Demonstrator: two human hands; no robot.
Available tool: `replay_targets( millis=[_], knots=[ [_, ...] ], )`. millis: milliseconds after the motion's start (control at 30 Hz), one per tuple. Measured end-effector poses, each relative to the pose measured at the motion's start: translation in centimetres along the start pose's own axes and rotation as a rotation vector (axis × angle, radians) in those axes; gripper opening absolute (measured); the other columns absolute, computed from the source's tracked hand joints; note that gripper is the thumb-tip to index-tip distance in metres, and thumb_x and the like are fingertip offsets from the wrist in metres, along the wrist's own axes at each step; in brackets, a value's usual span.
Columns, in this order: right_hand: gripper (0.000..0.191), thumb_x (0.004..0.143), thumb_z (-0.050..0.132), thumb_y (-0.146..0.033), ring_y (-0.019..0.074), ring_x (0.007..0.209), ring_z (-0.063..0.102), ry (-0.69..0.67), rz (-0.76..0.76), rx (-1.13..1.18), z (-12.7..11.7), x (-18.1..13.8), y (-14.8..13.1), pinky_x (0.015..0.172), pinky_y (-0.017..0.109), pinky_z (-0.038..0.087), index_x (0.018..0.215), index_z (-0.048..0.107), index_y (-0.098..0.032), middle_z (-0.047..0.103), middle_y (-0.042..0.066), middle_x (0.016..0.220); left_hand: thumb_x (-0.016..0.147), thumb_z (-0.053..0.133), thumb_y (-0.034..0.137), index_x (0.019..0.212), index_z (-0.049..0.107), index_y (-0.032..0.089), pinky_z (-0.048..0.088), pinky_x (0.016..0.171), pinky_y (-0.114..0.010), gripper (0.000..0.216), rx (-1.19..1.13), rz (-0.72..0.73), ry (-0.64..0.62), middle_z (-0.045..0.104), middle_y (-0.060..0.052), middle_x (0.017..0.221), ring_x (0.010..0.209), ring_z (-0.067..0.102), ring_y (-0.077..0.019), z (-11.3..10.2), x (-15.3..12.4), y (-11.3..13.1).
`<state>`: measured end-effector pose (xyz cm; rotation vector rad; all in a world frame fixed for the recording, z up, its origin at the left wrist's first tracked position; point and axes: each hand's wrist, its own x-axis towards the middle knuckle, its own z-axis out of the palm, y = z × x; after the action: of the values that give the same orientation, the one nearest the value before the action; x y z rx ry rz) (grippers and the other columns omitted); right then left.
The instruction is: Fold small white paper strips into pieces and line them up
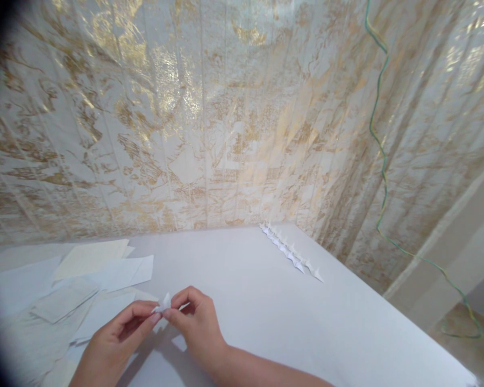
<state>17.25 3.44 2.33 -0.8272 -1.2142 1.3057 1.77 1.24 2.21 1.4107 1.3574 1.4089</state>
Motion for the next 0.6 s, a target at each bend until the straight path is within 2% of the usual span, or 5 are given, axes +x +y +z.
replay_targets(
  millis=[133, 300, 467, 600],
  knots=[
    [0.033, 0.063, 0.088, -0.037, 0.0125, 0.063, 0.05, 0.02, 0.011, 0.059, 0.1, 0.1, 0.2, 0.064, 0.028, 0.038, 0.064, 0.061, -0.018, 0.06, -0.002, 0.067, 0.068, 0.078, 0.059, 0.068, 0.068, 0.022, 0.055, 0.076, -0.03, 0.039, -0.009, -0.006, 0.026, 0.071, -0.001, 0.08, 0.078, 0.067, -0.0223, 0.1, -0.2, -0.1],
    [0.036, 0.058, 0.089, -0.031, 0.0105, 0.057, 0.05, 0.012, 0.07, 0.109, 0.2, 0.3, -0.1, 0.06, 0.026, 0.038, 0.065, 0.056, -0.019, 0.059, -0.004, 0.062, 0.066, 0.081, 0.054, 0.068, 0.061, 0.022, 0.056, 0.072, -0.03, 0.038, -0.069, -0.015, 0.048, 0.068, 0.001, 0.071, 0.073, 0.067, -0.0209, 0.3, 0.0, -0.7],
    [0.045, 0.051, 0.092, -0.035, 0.0082, 0.05, 0.046, -0.1, 0.141, 0.079, -0.2, 0.8, 0.1, 0.053, 0.023, 0.033, 0.084, 0.064, -0.02, 0.054, -0.008, 0.059, 0.07, 0.077, 0.051, 0.078, 0.05, 0.025, 0.056, 0.067, -0.029, 0.039, -0.075, -0.015, 0.019, 0.069, 0.002, 0.071, 0.07, 0.069, -0.0198, 0.6, 0.5, -1.1],
    [0.04, 0.059, 0.087, -0.047, 0.0082, 0.052, 0.041, -0.141, 0.138, -0.008, -0.5, 0.8, 0.3, 0.055, 0.025, 0.031, 0.068, 0.063, -0.017, 0.053, -0.005, 0.057, 0.075, 0.072, 0.044, 0.082, 0.048, 0.026, 0.053, 0.066, -0.028, 0.031, -0.028, 0.02, -0.053, 0.067, 0.005, 0.069, 0.065, 0.066, -0.0177, 0.5, 0.2, -0.7]
  ],
)
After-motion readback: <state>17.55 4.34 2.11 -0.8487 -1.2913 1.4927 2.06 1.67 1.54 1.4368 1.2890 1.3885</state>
